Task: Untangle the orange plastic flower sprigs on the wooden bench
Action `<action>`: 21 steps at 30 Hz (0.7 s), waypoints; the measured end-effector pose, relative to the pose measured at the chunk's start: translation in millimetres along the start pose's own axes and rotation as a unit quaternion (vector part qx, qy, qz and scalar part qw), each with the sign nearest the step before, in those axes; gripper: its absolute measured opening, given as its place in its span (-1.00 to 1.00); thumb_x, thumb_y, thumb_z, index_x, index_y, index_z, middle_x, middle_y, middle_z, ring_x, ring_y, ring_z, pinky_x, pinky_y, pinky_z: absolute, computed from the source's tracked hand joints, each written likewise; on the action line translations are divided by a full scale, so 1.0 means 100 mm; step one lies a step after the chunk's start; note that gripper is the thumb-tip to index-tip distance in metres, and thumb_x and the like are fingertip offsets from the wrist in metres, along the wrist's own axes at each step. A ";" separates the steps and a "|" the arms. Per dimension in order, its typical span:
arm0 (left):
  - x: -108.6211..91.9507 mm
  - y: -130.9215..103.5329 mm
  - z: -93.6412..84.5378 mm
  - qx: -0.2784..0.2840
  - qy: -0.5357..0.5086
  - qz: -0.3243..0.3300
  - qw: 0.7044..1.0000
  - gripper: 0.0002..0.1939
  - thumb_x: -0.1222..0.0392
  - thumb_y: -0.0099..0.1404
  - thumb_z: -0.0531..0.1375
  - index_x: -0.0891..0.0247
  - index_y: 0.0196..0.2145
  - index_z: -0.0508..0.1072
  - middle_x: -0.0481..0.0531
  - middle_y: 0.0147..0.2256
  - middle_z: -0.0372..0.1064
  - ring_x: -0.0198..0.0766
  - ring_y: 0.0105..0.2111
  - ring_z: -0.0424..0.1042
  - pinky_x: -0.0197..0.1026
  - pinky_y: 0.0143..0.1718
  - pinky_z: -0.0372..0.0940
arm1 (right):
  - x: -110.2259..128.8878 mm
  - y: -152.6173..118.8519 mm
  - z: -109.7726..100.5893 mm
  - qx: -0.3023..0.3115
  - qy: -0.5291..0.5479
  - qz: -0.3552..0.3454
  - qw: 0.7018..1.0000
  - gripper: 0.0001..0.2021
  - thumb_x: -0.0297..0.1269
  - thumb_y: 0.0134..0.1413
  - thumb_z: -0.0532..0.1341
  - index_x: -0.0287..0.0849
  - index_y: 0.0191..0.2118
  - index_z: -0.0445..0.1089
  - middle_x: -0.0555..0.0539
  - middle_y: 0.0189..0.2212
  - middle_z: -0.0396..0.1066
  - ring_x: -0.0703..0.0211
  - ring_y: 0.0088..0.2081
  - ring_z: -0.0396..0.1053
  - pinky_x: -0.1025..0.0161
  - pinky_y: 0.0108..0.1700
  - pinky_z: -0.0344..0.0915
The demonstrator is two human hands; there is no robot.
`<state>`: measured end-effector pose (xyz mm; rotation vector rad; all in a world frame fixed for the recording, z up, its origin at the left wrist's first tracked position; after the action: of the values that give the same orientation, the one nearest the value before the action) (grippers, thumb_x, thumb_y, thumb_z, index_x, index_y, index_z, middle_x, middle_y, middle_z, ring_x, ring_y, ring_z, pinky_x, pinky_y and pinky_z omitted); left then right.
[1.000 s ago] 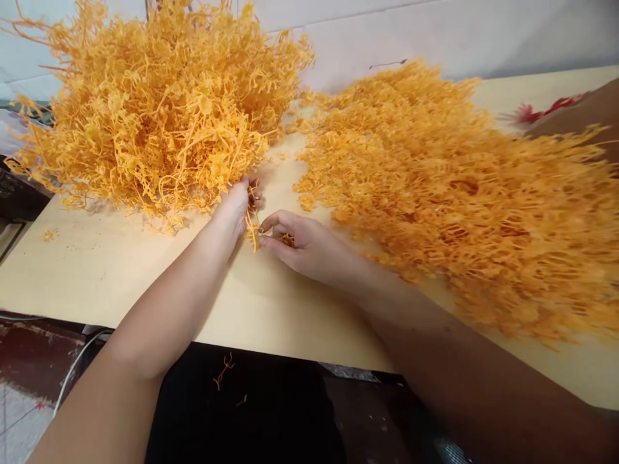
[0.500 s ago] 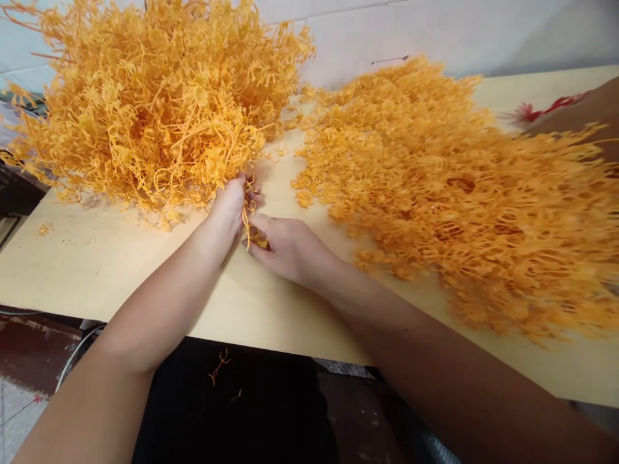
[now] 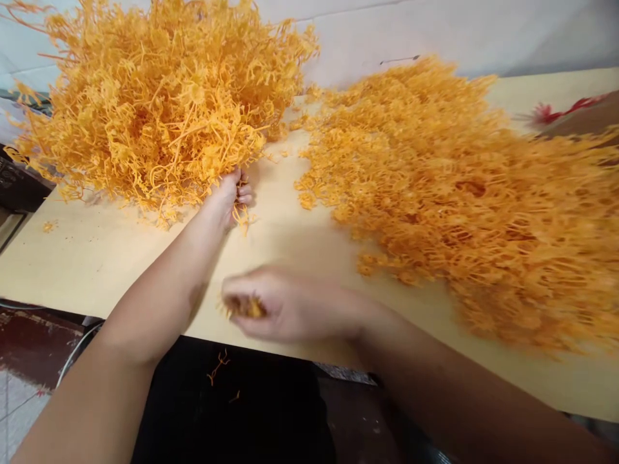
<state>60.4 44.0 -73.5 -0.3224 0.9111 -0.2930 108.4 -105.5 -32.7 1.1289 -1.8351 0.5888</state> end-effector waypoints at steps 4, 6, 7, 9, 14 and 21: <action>0.06 -0.09 0.05 0.108 0.075 -0.065 0.989 -0.77 0.26 0.28 0.00 0.34 -0.53 0.22 -0.09 -0.63 0.18 -0.54 -0.73 0.12 -0.48 -0.73 -0.01 | -0.22 -0.33 -0.83 -0.346 -0.086 0.059 0.933 -0.90 -0.39 -0.08 0.15 -0.18 -0.52 0.19 0.07 -0.60 0.19 0.39 -0.53 0.14 0.37 -0.48 0.10; 0.11 -0.16 0.07 0.140 0.131 -0.090 0.977 -0.79 0.25 0.27 0.02 0.35 -0.50 0.27 -0.03 -0.58 0.29 -0.46 -0.66 0.29 -0.43 -0.67 0.14 | -0.32 -0.67 -1.22 -0.536 -0.154 0.113 0.823 -0.91 -0.39 -0.10 0.17 -0.19 -0.50 0.21 0.05 -0.58 0.19 0.38 -0.53 0.13 0.34 -0.47 0.09; 0.14 -0.19 0.09 0.158 0.156 -0.101 0.970 -0.80 0.24 0.26 0.04 0.36 -0.49 0.29 0.00 -0.55 0.34 -0.42 -0.61 0.35 -0.40 -0.63 0.19 | -0.37 -0.82 -1.35 -0.601 -0.180 0.145 0.765 -0.93 -0.40 -0.11 0.18 -0.20 -0.48 0.24 0.05 -0.57 0.18 0.39 -0.54 0.10 0.33 -0.46 0.08; 0.21 -0.28 0.14 0.205 0.193 -0.121 0.952 -0.84 0.24 0.23 0.08 0.36 -0.46 0.32 0.06 -0.49 0.41 -0.34 -0.53 0.44 -0.35 -0.55 0.27 | -0.48 -1.02 -1.49 -0.656 -0.224 0.204 0.691 -0.93 -0.40 -0.11 0.18 -0.25 -0.41 0.30 0.02 -0.52 0.18 0.37 -0.52 0.08 0.29 -0.43 0.10; 0.30 -0.46 0.23 0.279 0.235 -0.129 0.922 -0.88 0.26 0.20 0.12 0.37 -0.45 0.36 0.13 -0.43 0.46 -0.24 -0.42 0.49 -0.26 -0.43 0.34 | -0.71 -1.06 -1.56 -0.605 -0.350 0.287 0.655 -0.80 -0.31 -0.15 0.26 -0.29 -0.34 0.41 -0.22 -0.28 0.19 0.04 -0.16 0.18 0.06 -0.04 0.10; 0.31 -0.55 0.23 0.275 0.264 -0.096 0.920 -0.87 0.23 0.18 0.15 0.34 -0.47 0.33 0.08 -0.47 0.42 -0.44 -0.62 0.34 -0.41 -0.66 0.12 | -0.81 -1.06 -1.60 -0.567 -0.413 0.347 0.623 -0.87 -0.35 -0.13 0.21 -0.23 -0.55 0.24 -0.28 -0.30 0.20 -0.06 -0.12 0.12 0.05 -0.03 0.04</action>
<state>91.0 -14.0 -60.8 0.2075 1.2805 -0.8258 287.0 0.8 -27.3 -0.3575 -2.6896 -0.8844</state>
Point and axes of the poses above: each hand's wrist, its own y-axis towards the middle knuckle, its own z-axis out of the palm, x = y × z, the point moved 6 cm from there along y, towards the middle knuckle
